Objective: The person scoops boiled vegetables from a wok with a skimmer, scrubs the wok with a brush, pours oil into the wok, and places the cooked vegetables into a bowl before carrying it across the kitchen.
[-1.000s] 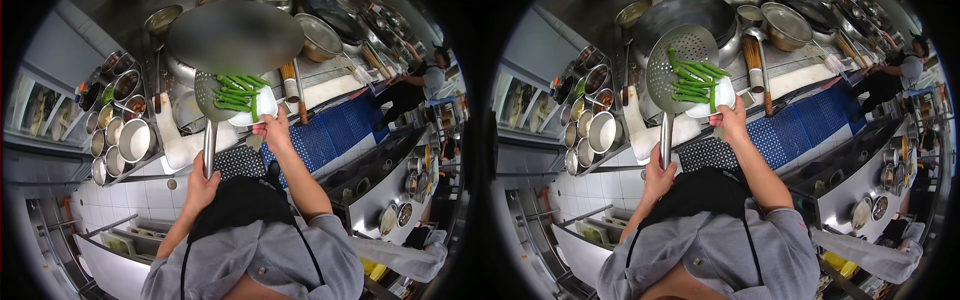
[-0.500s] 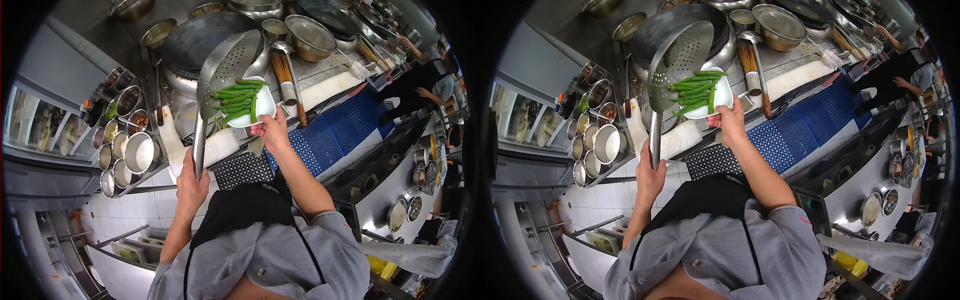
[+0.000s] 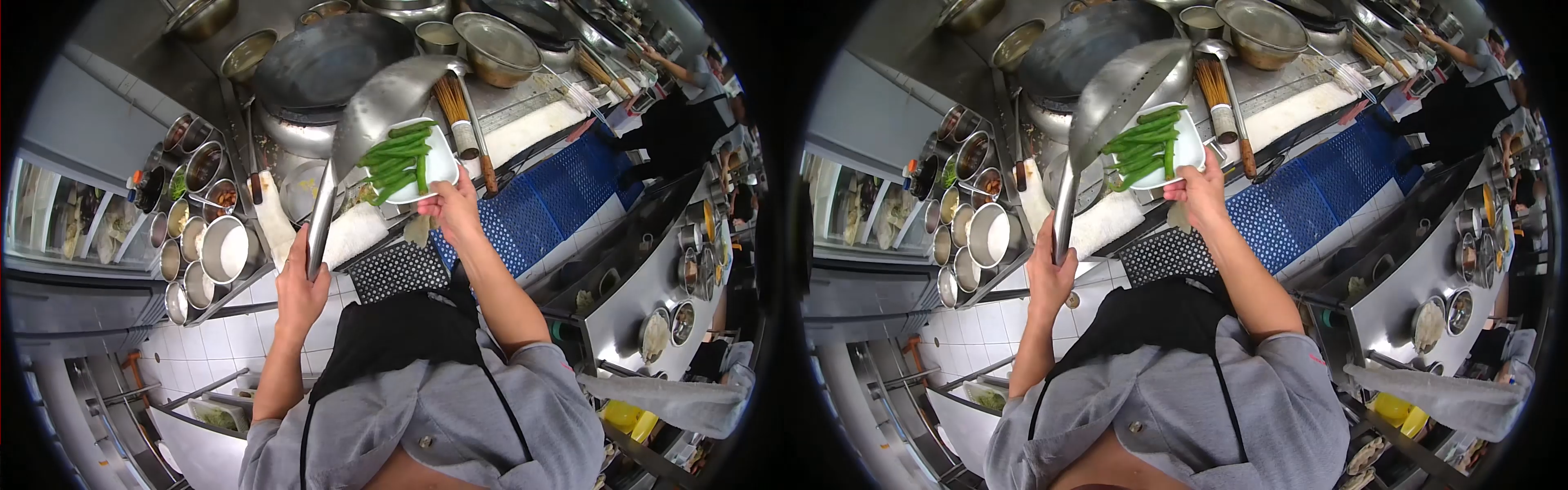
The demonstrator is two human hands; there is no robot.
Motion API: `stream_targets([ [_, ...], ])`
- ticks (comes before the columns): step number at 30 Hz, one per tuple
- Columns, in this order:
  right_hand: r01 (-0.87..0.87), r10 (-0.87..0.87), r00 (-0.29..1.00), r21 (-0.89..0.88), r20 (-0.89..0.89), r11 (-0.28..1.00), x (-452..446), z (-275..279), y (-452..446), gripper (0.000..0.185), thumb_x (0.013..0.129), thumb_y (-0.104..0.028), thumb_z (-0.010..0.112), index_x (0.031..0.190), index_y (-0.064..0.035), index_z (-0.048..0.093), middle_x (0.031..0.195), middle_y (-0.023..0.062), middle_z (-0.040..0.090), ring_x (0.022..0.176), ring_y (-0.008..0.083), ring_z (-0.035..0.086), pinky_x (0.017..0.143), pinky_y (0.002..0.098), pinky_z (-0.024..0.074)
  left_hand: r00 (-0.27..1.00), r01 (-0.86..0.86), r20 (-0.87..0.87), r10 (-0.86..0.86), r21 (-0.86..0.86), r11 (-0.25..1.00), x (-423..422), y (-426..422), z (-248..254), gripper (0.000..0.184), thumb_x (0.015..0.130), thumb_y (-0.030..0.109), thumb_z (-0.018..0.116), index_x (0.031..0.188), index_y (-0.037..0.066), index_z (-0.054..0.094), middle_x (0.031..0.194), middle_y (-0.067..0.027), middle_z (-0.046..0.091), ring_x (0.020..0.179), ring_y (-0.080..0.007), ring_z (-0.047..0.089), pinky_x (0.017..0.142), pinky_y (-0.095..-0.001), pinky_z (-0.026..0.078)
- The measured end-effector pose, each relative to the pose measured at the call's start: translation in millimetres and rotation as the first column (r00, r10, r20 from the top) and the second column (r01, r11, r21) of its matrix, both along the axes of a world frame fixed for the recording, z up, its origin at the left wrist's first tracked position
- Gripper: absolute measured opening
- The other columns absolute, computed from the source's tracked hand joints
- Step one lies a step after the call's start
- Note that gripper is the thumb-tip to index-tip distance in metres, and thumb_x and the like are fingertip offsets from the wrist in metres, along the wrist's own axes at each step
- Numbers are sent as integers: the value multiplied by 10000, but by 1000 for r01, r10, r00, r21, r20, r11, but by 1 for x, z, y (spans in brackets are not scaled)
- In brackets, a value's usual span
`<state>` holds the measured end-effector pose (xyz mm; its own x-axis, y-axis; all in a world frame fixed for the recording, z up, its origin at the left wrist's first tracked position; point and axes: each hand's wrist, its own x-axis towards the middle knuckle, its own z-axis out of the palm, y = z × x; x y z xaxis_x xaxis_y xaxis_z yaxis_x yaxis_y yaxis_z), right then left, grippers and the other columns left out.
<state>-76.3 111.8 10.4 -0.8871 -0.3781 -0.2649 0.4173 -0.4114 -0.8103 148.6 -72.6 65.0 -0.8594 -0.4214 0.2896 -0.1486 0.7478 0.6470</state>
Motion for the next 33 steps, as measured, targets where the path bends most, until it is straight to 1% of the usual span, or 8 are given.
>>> stream_targets([
  [3, 15, -15, 1000, -16, 5, 1000, -1, -6, 0, 452, 880, -11, 540, 1313, -87, 432, 952, 131, 652, 617, 206, 648, 515, 321, 567, 988, -20, -151, 31, 75, 997, 2, 1, -24, 670, 801, -30, 607, 1434, -1, 389, 1039, -163, 648, 807, -249, 682, 703, -340, 560],
  [7, 13, -12, 1000, -38, 13, 999, 3, -17, -1, 440, 878, -20, 558, 1299, -94, 453, 949, 124, 656, 627, 213, 651, 516, 330, 570, 983, -47, -74, 168, 780, 625, 13, 16, -28, 663, 823, -20, 605, 1433, 5, 348, 774, -45, 553, 459, -83, 493, 386, -229, 410],
  [21, -252, 259, 963, 101, -72, 963, 5, 21, 33, 439, 833, -130, 641, 1254, -44, 550, 1074, 87, 660, 814, 196, 666, 501, 271, 499, 960, -118, 143, 239, 986, -119, 43, -8, -129, 220, 875, 59, 623, 1084, 46, 558, 722, -45, 585, 461, -108, 549, 361, -248, 438],
  [24, -443, 456, 885, 135, -96, 887, -19, 31, 23, 430, 827, -145, 670, 1225, -31, 553, 1063, 73, 667, 810, 185, 666, 494, 266, 490, 948, -121, 149, 280, 986, -114, 31, -2, -132, 217, 878, 85, 645, 1076, 34, 573, 718, -46, 600, 481, -110, 568, 391, -260, 482],
  [27, -578, 594, 797, 146, -111, 803, -35, 51, -7, 427, 824, -147, 679, 1220, -44, 555, 1034, 65, 674, 785, 176, 665, 487, 253, 474, 899, -362, 259, 353, 893, 267, 18, 3, -144, 190, 837, 173, 700, 909, -3, 688, 758, -75, 665, 576, -121, 633, 463, -268, 528],
  [29, -485, 501, 864, 172, -60, 857, 0, 91, -46, 448, 815, -168, 687, 1224, -43, 556, 1000, 59, 674, 740, 162, 655, 473, 244, 453, 845, -534, 379, 378, 656, 534, 17, 2, -147, 493, 813, 413, 702, 1076, -5, 701, 927, -171, 725, 845, -270, 706, 746, -373, 559],
  [30, -636, 663, 739, 203, -118, 745, -20, 81, -53, 472, 806, -188, 692, 1230, -36, 553, 1001, 63, 670, 732, 166, 651, 475, 254, 455, 818, -573, 409, 404, 635, 519, 18, 3, -148, 580, 818, 502, 666, 1103, -2, 689, 945, -192, 719, 918, -329, 689, 858, -390, 521],
  [33, -822, 846, 522, 196, -113, 534, -10, 93, -88, 476, 803, -188, 689, 1233, -32, 554, 1037, 77, 665, 797, 188, 662, 547, 274, 499, 783, -559, 318, 535, 737, 381, 51, 15, -133, 552, 841, 450, 685, 1159, 0, 672, 925, -171, 717, 820, -245, 694, 722, -359, 549],
])
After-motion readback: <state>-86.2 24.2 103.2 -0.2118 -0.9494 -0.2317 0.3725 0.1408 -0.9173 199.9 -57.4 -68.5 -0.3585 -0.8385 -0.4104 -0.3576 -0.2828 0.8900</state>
